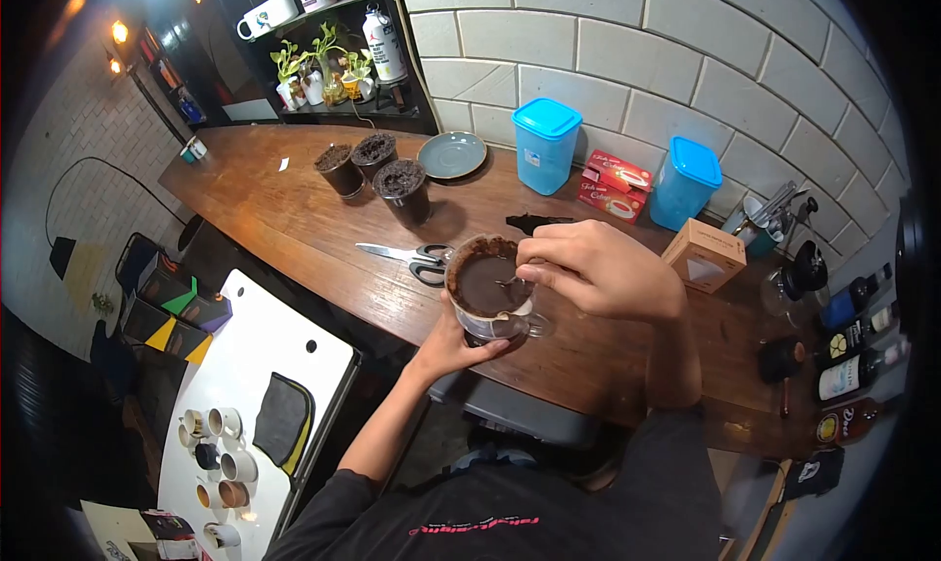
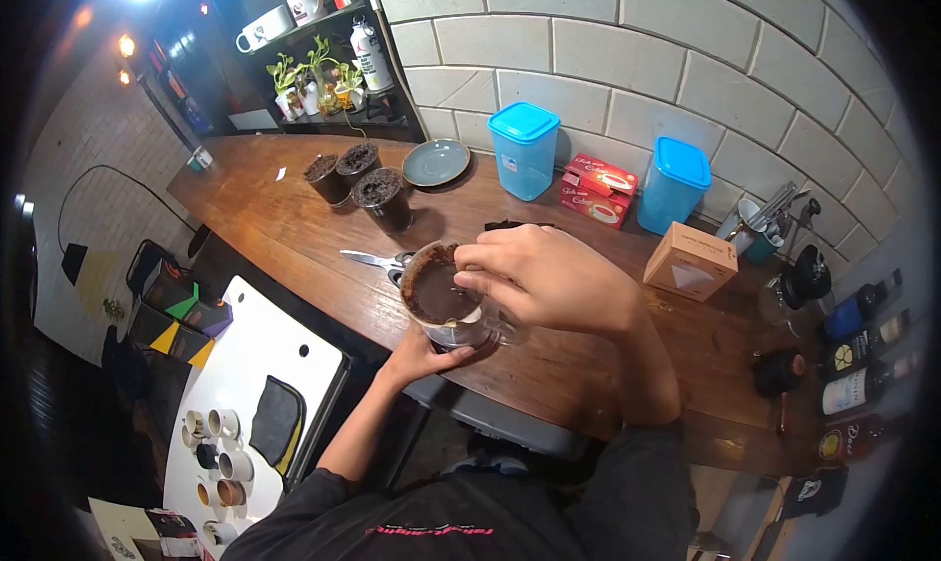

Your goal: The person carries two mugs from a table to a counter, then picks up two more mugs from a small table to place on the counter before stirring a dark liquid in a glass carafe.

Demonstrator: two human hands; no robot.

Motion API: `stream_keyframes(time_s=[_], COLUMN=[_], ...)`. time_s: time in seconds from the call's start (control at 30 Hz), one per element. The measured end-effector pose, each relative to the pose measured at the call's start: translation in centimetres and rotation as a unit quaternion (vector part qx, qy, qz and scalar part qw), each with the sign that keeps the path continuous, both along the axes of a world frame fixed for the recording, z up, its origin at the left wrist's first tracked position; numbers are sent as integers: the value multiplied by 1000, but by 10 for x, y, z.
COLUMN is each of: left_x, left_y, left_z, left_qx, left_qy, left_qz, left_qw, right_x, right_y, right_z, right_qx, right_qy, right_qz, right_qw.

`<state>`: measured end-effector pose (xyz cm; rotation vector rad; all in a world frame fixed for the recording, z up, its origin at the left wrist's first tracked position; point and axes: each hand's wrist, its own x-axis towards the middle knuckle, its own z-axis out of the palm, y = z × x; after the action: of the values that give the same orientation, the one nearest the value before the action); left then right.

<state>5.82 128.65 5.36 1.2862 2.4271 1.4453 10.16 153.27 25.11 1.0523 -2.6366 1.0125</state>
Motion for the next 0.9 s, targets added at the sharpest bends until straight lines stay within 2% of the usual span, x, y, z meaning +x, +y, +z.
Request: stream_keyframes(time_s=[0.13, 0.2, 0.4, 0.47, 0.53, 0.8, 0.9], left_x=[2, 10, 16, 18, 17, 35, 42], left_y=[1, 4, 6, 7, 8, 20, 24], left_z=[0, 12, 2, 1, 1, 2, -4], left_qx=[1, 29, -3, -3, -7, -25, -13], left_qy=[-40, -91, -68, -58, -84, -70, -113], left_qz=[-24, 24, 2, 8, -6, 11, 2], left_qw=[999, 995, 998, 998, 996, 997, 994], right_x=[3, 4, 6, 5, 5, 12, 15], right_y=[5, 4, 3, 5, 8, 12, 15], right_z=[0, 1, 4, 4, 5, 12, 13], right_qx=[1, -4, -2, 4, 14, 20, 25], right_qy=[-3, 2, 16, -14, -22, -32, -24], right_qz=[-7, 0, 22, 12, 14, 8, 25], right_qw=[1000, 1000, 1000, 1000, 1000, 999, 999])
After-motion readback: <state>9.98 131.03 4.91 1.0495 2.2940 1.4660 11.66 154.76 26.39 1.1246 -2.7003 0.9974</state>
